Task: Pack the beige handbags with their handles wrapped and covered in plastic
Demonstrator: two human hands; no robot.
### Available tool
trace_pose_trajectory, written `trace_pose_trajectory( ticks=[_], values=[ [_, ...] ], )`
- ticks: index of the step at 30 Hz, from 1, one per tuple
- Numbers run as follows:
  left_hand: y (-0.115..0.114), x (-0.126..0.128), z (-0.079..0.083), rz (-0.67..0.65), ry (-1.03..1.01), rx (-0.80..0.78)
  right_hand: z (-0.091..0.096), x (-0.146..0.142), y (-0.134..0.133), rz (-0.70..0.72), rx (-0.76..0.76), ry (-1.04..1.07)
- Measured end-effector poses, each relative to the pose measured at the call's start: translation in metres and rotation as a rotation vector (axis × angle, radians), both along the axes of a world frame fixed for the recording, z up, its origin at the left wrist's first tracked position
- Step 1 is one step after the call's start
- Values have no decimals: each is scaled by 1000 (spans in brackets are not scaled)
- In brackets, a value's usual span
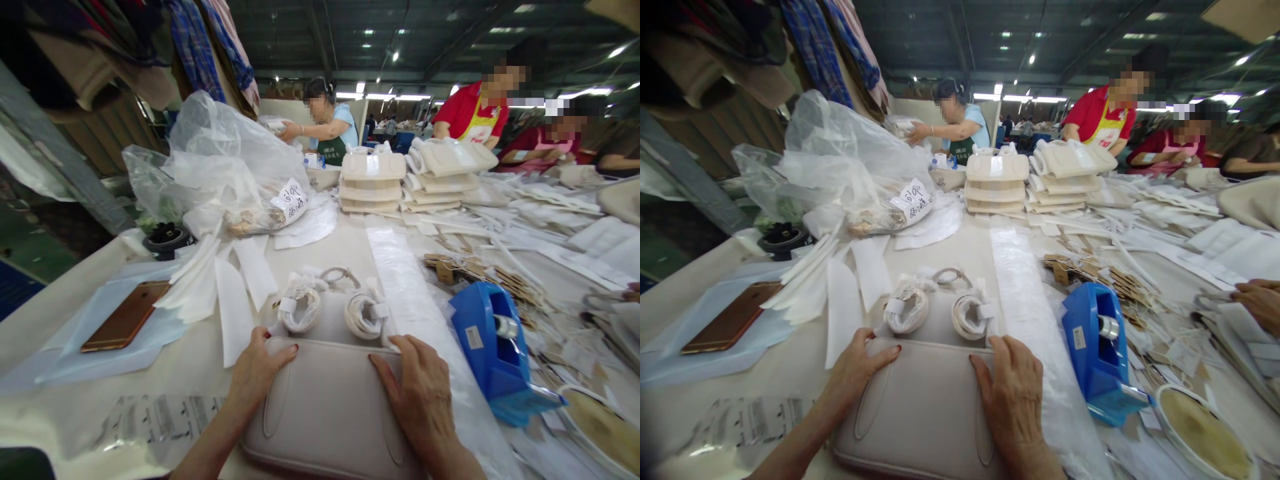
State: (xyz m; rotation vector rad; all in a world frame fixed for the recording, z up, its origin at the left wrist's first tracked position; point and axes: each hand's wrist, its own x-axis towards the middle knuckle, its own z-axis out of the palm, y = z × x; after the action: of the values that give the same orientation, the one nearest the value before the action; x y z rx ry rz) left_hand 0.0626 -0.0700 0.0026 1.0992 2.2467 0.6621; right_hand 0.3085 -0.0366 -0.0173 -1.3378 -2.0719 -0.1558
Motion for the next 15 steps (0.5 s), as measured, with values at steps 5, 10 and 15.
trace_pose_trajectory(
  ticks=[5, 10, 15],
  values=[
    [2, 0, 3, -14, 7, -9, -5, -22, -14, 408, 94, -176],
    [-9, 7, 3, -17, 252, 115, -14, -27, -15, 386, 12, -102],
    [12, 44, 10, -384, 531, 548, -18, -23, -12, 399, 49, -81]
  ],
)
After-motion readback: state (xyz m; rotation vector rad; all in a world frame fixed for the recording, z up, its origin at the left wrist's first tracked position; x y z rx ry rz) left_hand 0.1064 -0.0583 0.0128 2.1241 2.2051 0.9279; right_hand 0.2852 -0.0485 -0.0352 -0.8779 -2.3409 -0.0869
